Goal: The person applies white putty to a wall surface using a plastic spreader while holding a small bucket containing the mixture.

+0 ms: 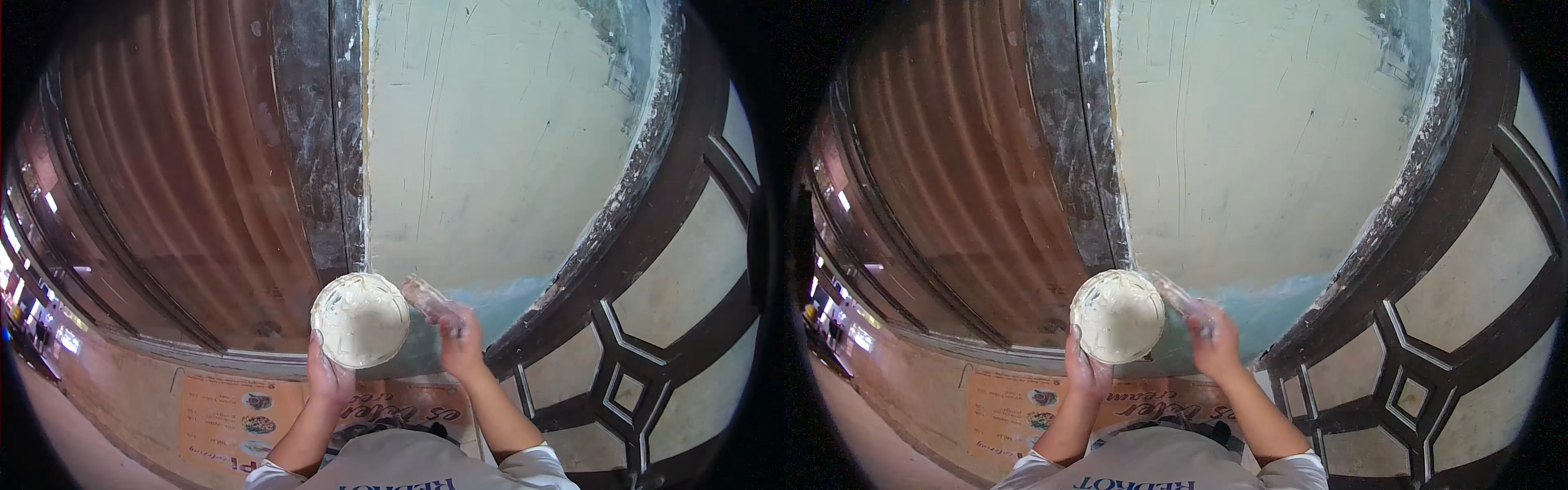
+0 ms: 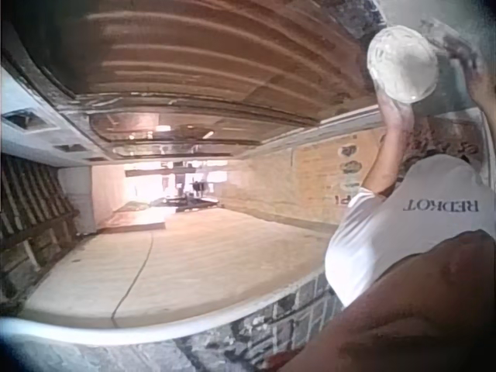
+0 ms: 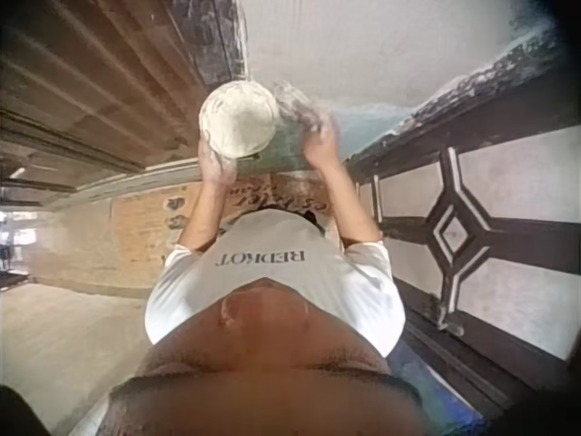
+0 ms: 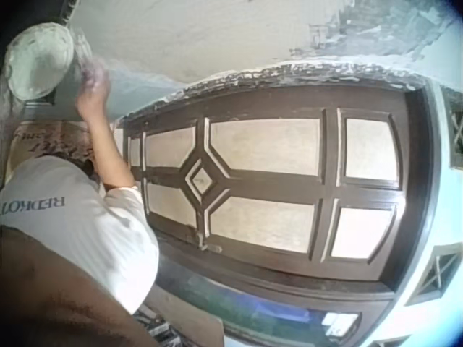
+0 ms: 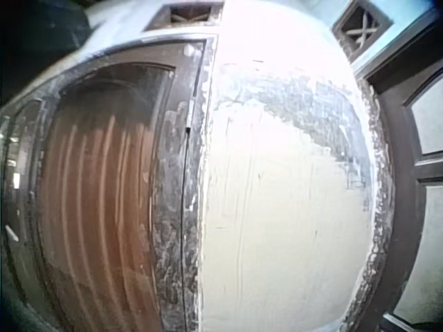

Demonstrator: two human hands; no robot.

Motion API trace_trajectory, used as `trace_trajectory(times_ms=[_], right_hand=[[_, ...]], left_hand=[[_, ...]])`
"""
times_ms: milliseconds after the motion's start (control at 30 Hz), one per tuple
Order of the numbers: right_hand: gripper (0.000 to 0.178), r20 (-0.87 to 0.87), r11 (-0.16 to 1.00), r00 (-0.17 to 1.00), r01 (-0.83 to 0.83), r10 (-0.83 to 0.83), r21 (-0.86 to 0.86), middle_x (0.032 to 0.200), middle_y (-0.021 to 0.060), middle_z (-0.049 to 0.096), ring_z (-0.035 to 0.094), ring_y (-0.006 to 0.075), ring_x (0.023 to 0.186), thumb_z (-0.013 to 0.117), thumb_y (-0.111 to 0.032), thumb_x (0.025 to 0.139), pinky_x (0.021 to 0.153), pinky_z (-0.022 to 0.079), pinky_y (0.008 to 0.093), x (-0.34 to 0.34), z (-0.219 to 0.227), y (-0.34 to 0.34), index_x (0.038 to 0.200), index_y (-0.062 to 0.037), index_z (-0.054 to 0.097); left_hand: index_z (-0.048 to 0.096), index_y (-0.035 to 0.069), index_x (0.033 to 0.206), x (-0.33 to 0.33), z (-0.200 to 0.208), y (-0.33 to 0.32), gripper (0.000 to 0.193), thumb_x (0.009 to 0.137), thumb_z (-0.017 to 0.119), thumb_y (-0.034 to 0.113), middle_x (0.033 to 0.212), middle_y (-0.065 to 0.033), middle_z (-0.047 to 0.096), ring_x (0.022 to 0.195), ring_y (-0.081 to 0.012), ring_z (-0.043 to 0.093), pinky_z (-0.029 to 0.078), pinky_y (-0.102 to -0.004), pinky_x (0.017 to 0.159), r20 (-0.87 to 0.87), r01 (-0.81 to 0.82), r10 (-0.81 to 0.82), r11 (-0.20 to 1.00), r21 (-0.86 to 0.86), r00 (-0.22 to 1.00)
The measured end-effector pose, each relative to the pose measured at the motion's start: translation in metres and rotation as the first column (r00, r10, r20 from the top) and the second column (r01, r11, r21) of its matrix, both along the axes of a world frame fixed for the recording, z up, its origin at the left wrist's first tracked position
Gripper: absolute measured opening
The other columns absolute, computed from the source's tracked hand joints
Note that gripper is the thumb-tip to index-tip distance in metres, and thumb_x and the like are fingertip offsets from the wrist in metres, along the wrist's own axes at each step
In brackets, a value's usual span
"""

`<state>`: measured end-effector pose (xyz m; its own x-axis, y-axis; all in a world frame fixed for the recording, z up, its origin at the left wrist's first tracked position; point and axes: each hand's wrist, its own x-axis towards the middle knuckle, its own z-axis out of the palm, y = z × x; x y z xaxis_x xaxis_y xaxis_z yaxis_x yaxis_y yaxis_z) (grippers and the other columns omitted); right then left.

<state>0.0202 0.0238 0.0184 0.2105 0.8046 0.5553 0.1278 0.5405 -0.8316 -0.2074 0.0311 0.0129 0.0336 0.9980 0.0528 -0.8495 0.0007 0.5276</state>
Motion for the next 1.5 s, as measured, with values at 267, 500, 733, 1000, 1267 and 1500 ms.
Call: trace_trajectory(times_ms=[267,500,733,1000,1267,1500], right_hand=[[0.023,0.304,0.956,0.95,0.158,-0.077,-0.249,0.109,0.0131,0.07,0.065,0.0192,0.101,0.058,-0.015,0.099,0.087,0.051,0.033,0.031,0.027,-0.002,0.117,-0.0023,0.065],[0.035,-0.355,0.951,0.925,-0.221,0.134,-0.215,0.121,0.0067,0.063,0.059,0.0139,0.108,0.057,-0.012,0.102,0.096,0.047,0.0297,0.026,0.035,0.019,0.133,0.0005,0.051],[0.04,-0.678,0.813,0.685,-0.538,0.267,-0.222,0.129,0.0125,0.062,0.062,0.0226,0.115,0.057,-0.012,0.1,0.099,0.052,0.0371,0.023,0.022,0.028,0.137,0.0017,0.05],[0.039,-0.693,0.697,0.682,-0.614,0.233,-0.37,0.124,0.0134,0.065,0.066,0.0232,0.11,0.058,-0.011,0.097,0.094,0.055,0.036,0.019,-0.007,0.026,0.133,0.0025,0.054],[0.032,-0.691,0.837,0.722,-0.403,0.04,-0.371,0.119,0.0094,0.066,0.067,0.0193,0.103,0.052,-0.013,0.101,0.085,0.057,0.0354,0.005,-0.016,0.036,0.131,-0.0034,0.055],[0.037,-0.689,0.934,0.725,-0.247,0.002,-0.257,0.125,0.0109,0.063,0.063,0.0213,0.114,0.052,-0.01,0.1,0.096,0.053,0.0351,0.032,0.017,0.02,0.135,-0.0009,0.05]], left_hand=[[0.037,0.004,0.15,-0.011,-0.006,-0.007,0.05,0.109,0.031,0.032,0.152,-0.0125,0.046,0.139,-0.027,0.045,0.034,-0.0422,0.118,0.009,-0.029,0.03,0.998,-0.056,1.0],[0.037,0.002,0.15,-0.003,-0.004,-0.009,0.051,0.109,0.032,0.033,0.152,-0.0138,0.045,0.139,-0.0262,0.044,0.033,-0.0415,0.119,-0.017,0.017,-0.017,1.0,0.016,1.0],[0.036,0.002,0.15,0.0,-0.002,-0.016,0.052,0.109,0.033,0.034,0.152,-0.0139,0.045,0.139,-0.0275,0.044,0.032,-0.0436,0.119,-0.007,-0.014,0.014,1.0,-0.013,1.0],[0.035,0.001,0.15,-0.005,-0.007,-0.02,0.055,0.108,0.036,0.035,0.152,-0.0142,0.045,0.139,-0.0282,0.044,0.032,-0.0439,0.119,-0.04,-0.083,0.087,0.993,0.083,0.995],[0.035,0.003,0.151,0.003,-0.006,-0.036,0.055,0.106,0.036,0.036,0.152,-0.0144,0.044,0.139,-0.0285,0.045,0.033,-0.0438,0.118,-0.197,0.021,0.012,0.987,0.161,0.98],[0.036,0.002,0.149,0.0,-0.009,-0.029,0.052,0.107,0.035,0.033,0.151,-0.0151,0.045,0.139,-0.0281,0.044,0.033,-0.0436,0.118,-0.021,0.004,-0.004,1.0,0.007,1.0]])
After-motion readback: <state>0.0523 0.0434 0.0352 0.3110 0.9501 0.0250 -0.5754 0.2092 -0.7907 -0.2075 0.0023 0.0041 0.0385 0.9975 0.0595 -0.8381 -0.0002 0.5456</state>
